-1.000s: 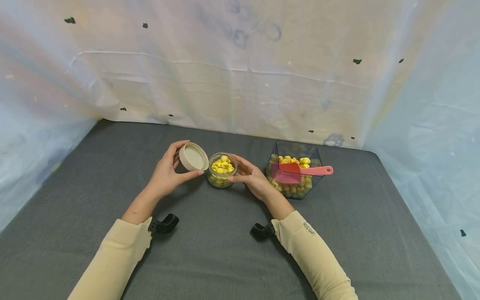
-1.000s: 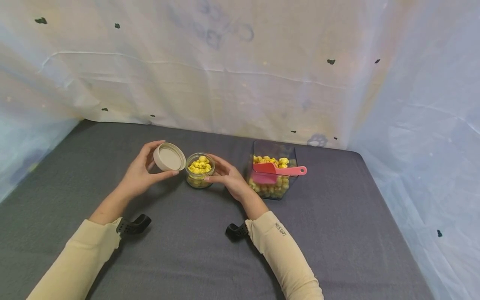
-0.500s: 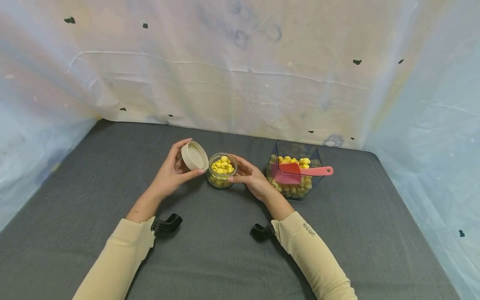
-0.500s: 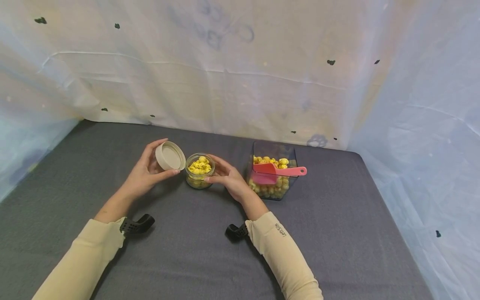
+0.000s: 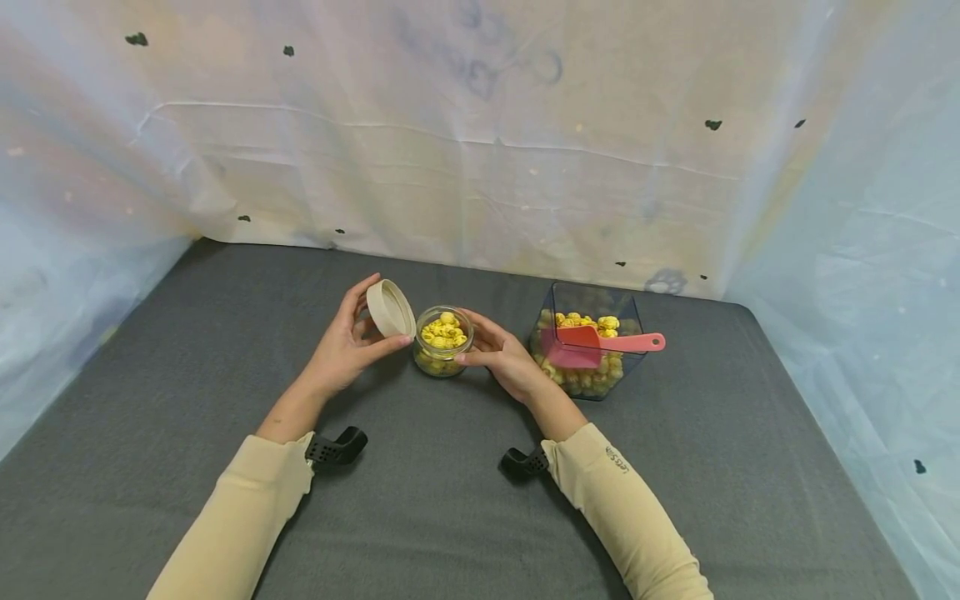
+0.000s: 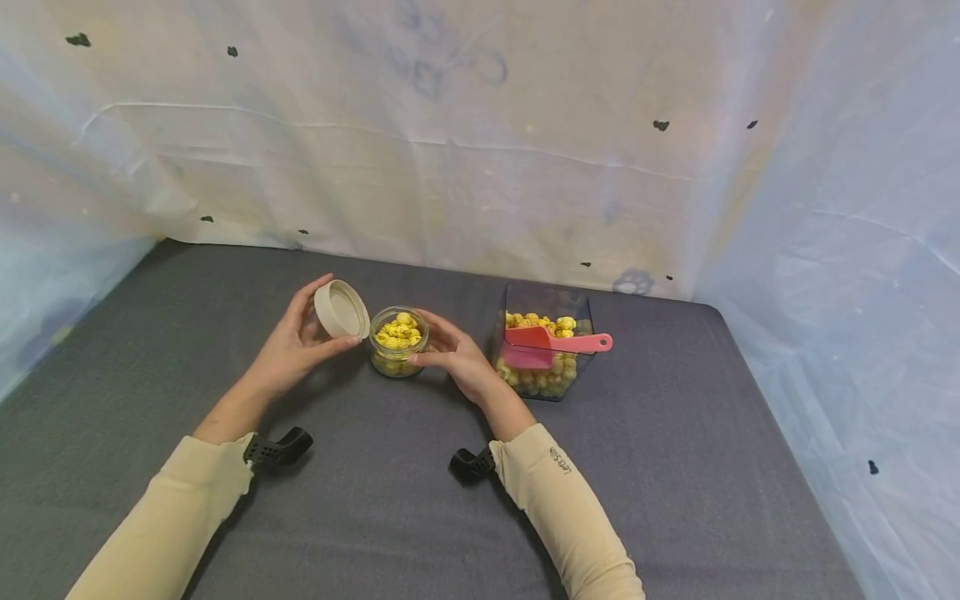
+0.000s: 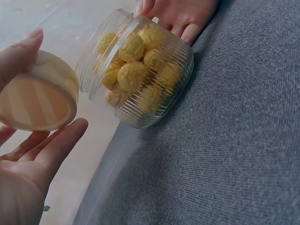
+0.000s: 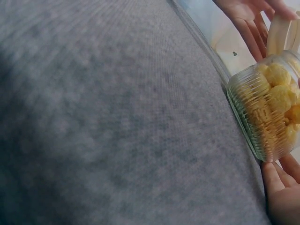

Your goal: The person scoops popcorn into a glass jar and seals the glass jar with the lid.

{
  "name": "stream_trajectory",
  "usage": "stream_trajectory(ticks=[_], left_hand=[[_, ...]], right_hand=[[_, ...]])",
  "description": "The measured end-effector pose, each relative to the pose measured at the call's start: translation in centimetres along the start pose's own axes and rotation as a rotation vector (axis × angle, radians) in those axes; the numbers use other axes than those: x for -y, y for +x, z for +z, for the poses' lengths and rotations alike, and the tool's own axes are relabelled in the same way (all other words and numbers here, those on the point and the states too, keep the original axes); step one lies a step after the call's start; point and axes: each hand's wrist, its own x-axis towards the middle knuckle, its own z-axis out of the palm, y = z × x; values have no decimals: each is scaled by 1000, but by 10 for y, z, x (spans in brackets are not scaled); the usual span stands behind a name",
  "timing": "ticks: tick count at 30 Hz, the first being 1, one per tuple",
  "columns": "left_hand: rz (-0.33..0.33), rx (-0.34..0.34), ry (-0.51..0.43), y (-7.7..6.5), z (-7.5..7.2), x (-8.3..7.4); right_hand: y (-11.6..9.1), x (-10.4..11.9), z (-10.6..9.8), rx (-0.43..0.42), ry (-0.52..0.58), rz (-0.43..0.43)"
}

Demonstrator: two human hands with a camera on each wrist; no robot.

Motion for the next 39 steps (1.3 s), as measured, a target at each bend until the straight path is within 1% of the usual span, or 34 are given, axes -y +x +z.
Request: stream_trajectory(ticks=[4,15,23,29,33,39], left_hand=[[-18,2,5,0,0,-2],[-21,11,8,2,1,-3],[-28,-8,1,5,5,-4],[-9,-8,-12,6,9,-6],[8,-1,11,7,11,-7],[52,16,47,8,13,-8]], right_hand=[[0,0,0,-1,-1,3],[-1,1,2,-20,11,7],[-2,1,2,-22,19,12],[-2,0,1,-16,15,3],[-2,0,1,-22,12,3],[-1,0,2,-29,6,7]])
